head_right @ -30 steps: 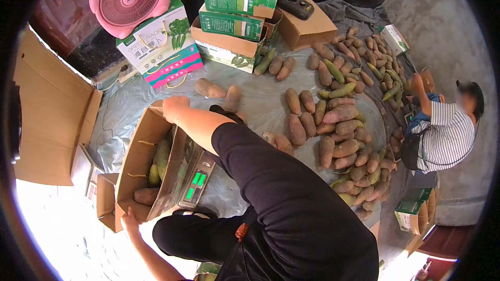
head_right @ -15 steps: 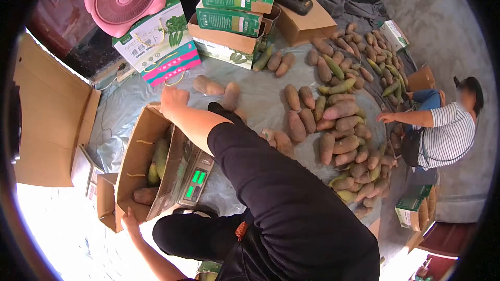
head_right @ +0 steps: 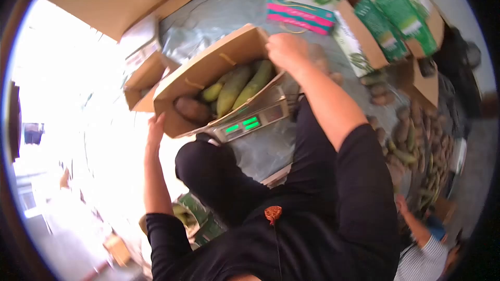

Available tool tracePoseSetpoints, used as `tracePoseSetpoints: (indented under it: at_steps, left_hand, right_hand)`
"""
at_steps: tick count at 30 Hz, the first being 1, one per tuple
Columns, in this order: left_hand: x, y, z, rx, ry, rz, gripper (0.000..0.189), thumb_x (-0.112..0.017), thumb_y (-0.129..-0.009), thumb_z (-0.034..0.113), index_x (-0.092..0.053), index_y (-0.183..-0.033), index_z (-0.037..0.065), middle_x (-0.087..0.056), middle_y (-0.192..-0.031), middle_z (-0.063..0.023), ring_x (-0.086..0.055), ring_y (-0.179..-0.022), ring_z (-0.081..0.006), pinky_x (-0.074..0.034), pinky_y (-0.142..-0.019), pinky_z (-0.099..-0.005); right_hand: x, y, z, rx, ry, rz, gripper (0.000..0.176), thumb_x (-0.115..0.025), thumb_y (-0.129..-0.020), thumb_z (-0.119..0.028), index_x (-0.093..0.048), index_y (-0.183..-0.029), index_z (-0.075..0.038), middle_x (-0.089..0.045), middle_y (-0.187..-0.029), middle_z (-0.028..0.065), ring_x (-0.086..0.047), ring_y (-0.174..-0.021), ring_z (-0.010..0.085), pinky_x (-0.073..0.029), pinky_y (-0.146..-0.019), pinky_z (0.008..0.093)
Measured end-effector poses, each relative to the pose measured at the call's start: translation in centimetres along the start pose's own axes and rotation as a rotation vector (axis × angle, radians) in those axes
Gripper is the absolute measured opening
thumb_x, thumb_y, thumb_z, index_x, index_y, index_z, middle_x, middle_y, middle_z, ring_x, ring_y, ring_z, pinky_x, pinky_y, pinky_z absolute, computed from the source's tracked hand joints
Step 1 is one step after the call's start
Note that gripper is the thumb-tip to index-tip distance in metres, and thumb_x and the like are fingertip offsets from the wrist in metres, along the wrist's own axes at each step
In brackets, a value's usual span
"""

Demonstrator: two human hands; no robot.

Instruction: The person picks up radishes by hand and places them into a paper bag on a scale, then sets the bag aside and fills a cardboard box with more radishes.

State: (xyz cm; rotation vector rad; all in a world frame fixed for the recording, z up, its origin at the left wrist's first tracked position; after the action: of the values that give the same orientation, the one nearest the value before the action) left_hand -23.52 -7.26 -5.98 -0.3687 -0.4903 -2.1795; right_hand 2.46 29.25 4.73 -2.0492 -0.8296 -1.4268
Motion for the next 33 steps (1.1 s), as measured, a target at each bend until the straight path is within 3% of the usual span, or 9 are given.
tracePoseSetpoints:
  at_steps: [9,13,15,16,18,23,27,29,33]
  left_hand:
    - [15.2,7.2,-3.8,0.209,-0.205,0.257,0.035,-0.056,-0.084,0.026,-0.063,-0.095,-0.006,-0.065,-0.077,-0.0115,-0.059,-0.071,-0.0149,-0.045,-0.066,-0.03]
    - [23.2,10.8,-7.1,0.027,-0.697,0.29,0.033,-0.054,-0.084,0.026,-0.063,-0.093,-0.004,-0.065,-0.081,-0.0193,-0.062,-0.075,-0.0286,-0.046,-0.067,-0.0332]
    - [26.2,12.9,-9.1,0.203,-0.703,0.31,0.027,-0.052,-0.085,0.021,-0.063,-0.1,0.001,-0.064,-0.083,-0.0198,-0.061,-0.078,-0.0342,-0.046,-0.068,-0.0365]
    - [28.2,13.3,-13.4,-0.014,-1.25,0.111,0.026,-0.049,-0.085,0.015,-0.06,-0.108,0.006,-0.062,-0.084,-0.0186,-0.059,-0.079,-0.0339,-0.047,-0.068,-0.0396]
    - [31.7,15.4,-17.2,0.11,-1.344,0.103,0.026,-0.045,-0.088,0.015,-0.06,-0.108,0.007,-0.06,-0.086,-0.0201,-0.057,-0.079,-0.0347,-0.045,-0.068,-0.0432]
    - [36.5,20.2,-20.9,0.39,-1.017,0.352,0.048,-0.044,-0.088,0.039,-0.062,-0.088,-0.006,-0.06,-0.086,-0.0265,-0.055,-0.08,-0.0435,-0.043,-0.072,-0.0478]
    - [35.8,23.5,-28.7,0.496,-1.25,0.287,0.039,-0.047,-0.089,0.031,-0.061,-0.097,-0.005,-0.06,-0.085,-0.0284,-0.056,-0.073,-0.0448,-0.044,-0.067,-0.0484]
    - [38.2,25.5,-33.1,0.774,-0.945,0.36,0.04,-0.048,-0.089,0.03,-0.057,-0.109,-0.003,-0.059,-0.105,-0.0251,-0.055,-0.096,-0.0385,-0.043,-0.085,-0.0421]
    - [35.4,24.3,-34.0,0.771,-0.902,0.324,0.042,-0.048,-0.088,0.033,-0.055,-0.112,-0.002,-0.056,-0.108,-0.0245,-0.053,-0.099,-0.0385,-0.041,-0.086,-0.043]
  right_hand:
    - [-4.8,-0.4,-14.1,0.295,-0.163,-0.024,0.028,-0.056,-0.075,-0.033,-0.058,-0.069,-0.006,-0.058,-0.072,0.0173,-0.056,-0.071,0.0378,-0.042,-0.06,0.0478]
    - [-10.2,1.2,-22.4,0.375,-0.266,-0.18,0.024,-0.058,-0.074,-0.032,-0.063,-0.072,-0.008,-0.061,-0.074,0.0167,-0.059,-0.075,0.0359,-0.046,-0.065,0.045]
    - [-13.2,3.0,-26.1,0.394,-0.222,-0.262,0.023,-0.059,-0.075,-0.031,-0.065,-0.073,-0.009,-0.063,-0.077,0.0144,-0.061,-0.077,0.0338,-0.048,-0.07,0.0437]
    - [-14.9,4.0,-27.7,0.416,-0.249,-0.331,0.022,-0.06,-0.075,-0.031,-0.066,-0.074,-0.01,-0.064,-0.078,0.0139,-0.062,-0.079,0.0324,-0.048,-0.071,0.0433]
    - [-18.7,6.0,-30.5,0.427,-0.208,-0.468,0.022,-0.06,-0.074,-0.031,-0.067,-0.077,-0.011,-0.064,-0.08,0.0136,-0.062,-0.082,0.0313,-0.049,-0.073,0.0423]
    - [-25.8,11.1,-34.7,0.535,-0.148,-0.71,0.017,-0.06,-0.071,-0.023,-0.069,-0.08,-0.011,-0.065,-0.081,0.013,-0.063,-0.082,0.0304,-0.05,-0.068,0.0414]
    - [-29.4,13.0,-34.9,0.605,-0.214,-0.884,0.02,-0.064,-0.07,-0.031,-0.069,-0.08,-0.015,-0.066,-0.081,0.0071,-0.063,-0.083,0.0269,-0.049,-0.07,0.0403]
    - [-28.9,11.9,-33.2,0.564,-0.232,-0.904,0.025,-0.066,-0.069,-0.036,-0.069,-0.083,-0.016,-0.066,-0.086,0.0075,-0.062,-0.085,0.0278,-0.049,-0.073,0.0412]
    - [-27.5,8.6,-27.5,0.544,-0.209,-0.826,0.027,-0.066,-0.069,-0.033,-0.067,-0.088,-0.013,-0.065,-0.09,0.0119,-0.062,-0.087,0.0294,-0.048,-0.074,0.0418]
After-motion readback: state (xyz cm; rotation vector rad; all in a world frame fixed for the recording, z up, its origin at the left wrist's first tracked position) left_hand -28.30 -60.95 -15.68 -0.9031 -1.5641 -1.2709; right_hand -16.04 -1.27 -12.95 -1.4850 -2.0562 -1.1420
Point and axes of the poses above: each hand's wrist, its own y-axis away from the middle knuckle, its own x-axis out of the back of the hand, z = x × y, the point moved 8 cm from there along -y, towards the middle knuckle
